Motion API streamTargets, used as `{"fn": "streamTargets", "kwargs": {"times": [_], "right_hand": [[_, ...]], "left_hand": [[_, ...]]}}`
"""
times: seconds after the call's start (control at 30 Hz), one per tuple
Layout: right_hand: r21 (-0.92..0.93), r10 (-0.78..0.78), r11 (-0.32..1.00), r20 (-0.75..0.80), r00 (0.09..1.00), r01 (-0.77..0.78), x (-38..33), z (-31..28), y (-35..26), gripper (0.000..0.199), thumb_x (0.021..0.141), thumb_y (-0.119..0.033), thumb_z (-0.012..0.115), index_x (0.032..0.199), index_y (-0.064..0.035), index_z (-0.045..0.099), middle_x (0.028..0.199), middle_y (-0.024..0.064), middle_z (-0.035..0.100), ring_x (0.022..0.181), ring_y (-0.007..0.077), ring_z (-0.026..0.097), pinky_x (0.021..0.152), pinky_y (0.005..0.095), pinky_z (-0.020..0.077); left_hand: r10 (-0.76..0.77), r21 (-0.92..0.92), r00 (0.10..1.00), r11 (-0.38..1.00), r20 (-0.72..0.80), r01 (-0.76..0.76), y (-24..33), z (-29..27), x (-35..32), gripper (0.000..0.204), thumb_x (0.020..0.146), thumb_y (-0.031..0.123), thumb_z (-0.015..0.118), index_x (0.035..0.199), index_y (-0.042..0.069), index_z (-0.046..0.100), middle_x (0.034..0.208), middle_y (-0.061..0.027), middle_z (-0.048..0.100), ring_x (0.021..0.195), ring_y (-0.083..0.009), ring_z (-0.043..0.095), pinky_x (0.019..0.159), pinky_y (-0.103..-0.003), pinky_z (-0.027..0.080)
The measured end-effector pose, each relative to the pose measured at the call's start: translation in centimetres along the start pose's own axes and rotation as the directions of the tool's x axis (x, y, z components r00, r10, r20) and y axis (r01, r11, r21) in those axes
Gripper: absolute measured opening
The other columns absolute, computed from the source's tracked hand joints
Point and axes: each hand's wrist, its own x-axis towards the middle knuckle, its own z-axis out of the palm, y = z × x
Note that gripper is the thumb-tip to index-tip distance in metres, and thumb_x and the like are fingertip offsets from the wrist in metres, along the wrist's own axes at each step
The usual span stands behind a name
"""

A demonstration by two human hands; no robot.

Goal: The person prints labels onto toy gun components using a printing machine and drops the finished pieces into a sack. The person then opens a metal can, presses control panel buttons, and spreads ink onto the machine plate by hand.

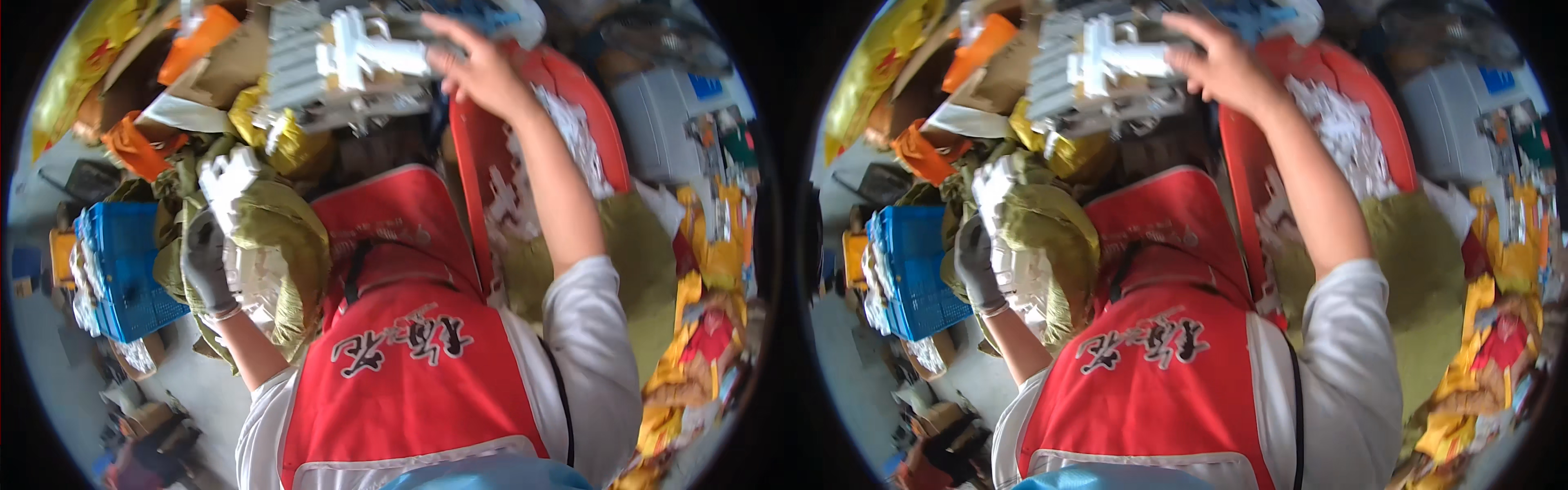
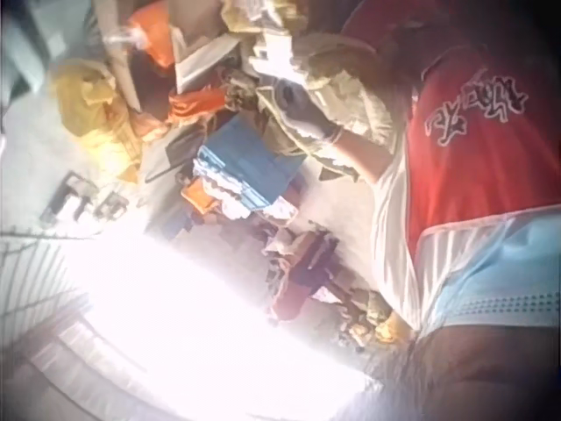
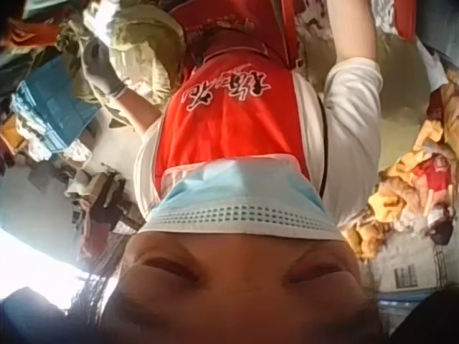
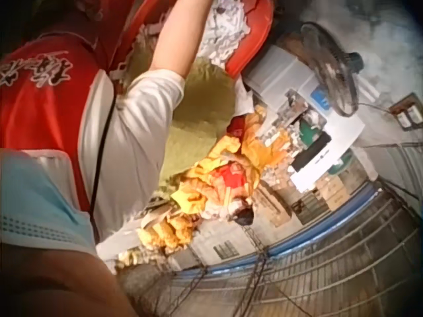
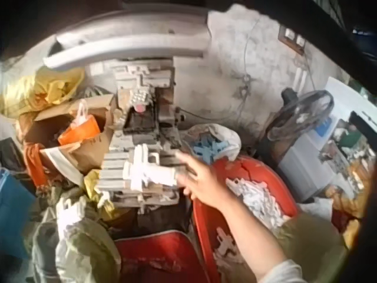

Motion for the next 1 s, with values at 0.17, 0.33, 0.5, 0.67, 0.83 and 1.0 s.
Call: {"fn": "streamTargets", "kwargs": {"times": [0.17, 0.33, 0.5, 0.67, 0.83, 1.0], "right_hand": [[-0.28, 0.459, 0.845, -0.058, 0.887, -0.455, -6.2, -5.1, 14.0, 0.029, 0.092, -0.036, 0.056, 0.106, -0.0107, 0.062, 0.086, 0.007, 0.067, 0.07, 0.0157, 0.064, 0.065, 0.0331, 0.0501], [-0.789, 0.779, 0.384, -0.002, 0.627, -0.479, -17.5, -0.6, 28.5, 0.031, 0.089, -0.035, 0.054, 0.101, -0.0087, 0.067, 0.096, 0.0189, 0.068, 0.093, 0.0351, 0.065, 0.08, 0.0474, 0.0507], [-0.829, 0.743, 0.295, -0.113, 0.66, -0.475, -24.7, 1.4, 36.7, 0.055, 0.084, -0.043, 0.059, 0.119, -0.0009, 0.053, 0.11, 0.0259, 0.062, 0.104, 0.0401, 0.06, 0.089, 0.048, 0.0481], [-0.738, 0.816, 0.236, -0.203, 0.541, -0.632, -25.3, 1.4, 39.8, 0.079, 0.079, -0.047, 0.063, 0.134, 0.0054, 0.041, 0.121, 0.033, 0.056, 0.113, 0.0454, 0.055, 0.096, 0.0487, 0.0455], [-0.677, 0.734, 0.4, -0.167, 0.659, -0.618, -25.8, -5.4, 41.7, 0.067, 0.079, -0.034, 0.063, 0.133, 0.0011, 0.043, 0.121, 0.0295, 0.057, 0.112, 0.0451, 0.056, 0.094, 0.0492, 0.0459], [-0.745, 0.555, 0.487, -0.138, 0.82, -0.455, -21.0, -5.2, 30.0, 0.023, 0.084, -0.02, 0.059, 0.1, -0.0041, 0.055, 0.102, 0.0242, 0.061, 0.094, 0.0443, 0.059, 0.079, 0.0516, 0.048]], "left_hand": [[-0.144, 0.134, 0.988, 0.98, -0.046, 0.149, -0.2, -2.8, -1.9, 0.022, 0.09, 0.004, 0.063, 0.11, -0.004, 0.063, 0.109, -0.0079, 0.066, 0.097, -0.014, 0.06, 0.087, -0.027, 0.048], [-0.23, 0.176, 0.965, 0.952, -0.128, 0.251, -1.8, -5.7, -5.4, 0.02, 0.09, 0.007, 0.064, 0.108, -0.003, 0.064, 0.103, -0.0053, 0.067, 0.091, -0.0127, 0.062, 0.084, -0.026, 0.049], [-0.183, 0.572, 0.953, 0.767, -0.239, 0.291, -0.4, -5.7, -6.5, 0.019, 0.086, 0.016, 0.067, 0.102, 0.005, 0.068, 0.09, -0.0058, 0.069, 0.081, -0.0102, 0.063, 0.076, -0.026, 0.051], [-0.277, 0.422, 0.927, 0.831, -0.251, 0.363, -1.4, -8.3, -9.8, 0.032, 0.082, 0.013, 0.073, 0.112, 0.004, 0.066, 0.095, -0.0085, 0.069, 0.085, -0.0121, 0.064, 0.079, -0.026, 0.051], [-0.153, 0.513, 0.964, 0.822, -0.217, 0.246, -1.2, -8.3, -7.1, 0.025, 0.087, 0.011, 0.065, 0.111, 0.002, 0.065, 0.101, -0.0121, 0.07, 0.088, -0.018, 0.067, 0.08, -0.029, 0.052], [0.004, 0.658, 0.999, 0.752, -0.054, 0.032, -0.5, -6.2, -5.8, 0.023, 0.086, 0.01, 0.066, 0.108, 0.003, 0.067, 0.101, -0.0101, 0.07, 0.085, -0.0193, 0.067, 0.076, -0.031, 0.052]]}}
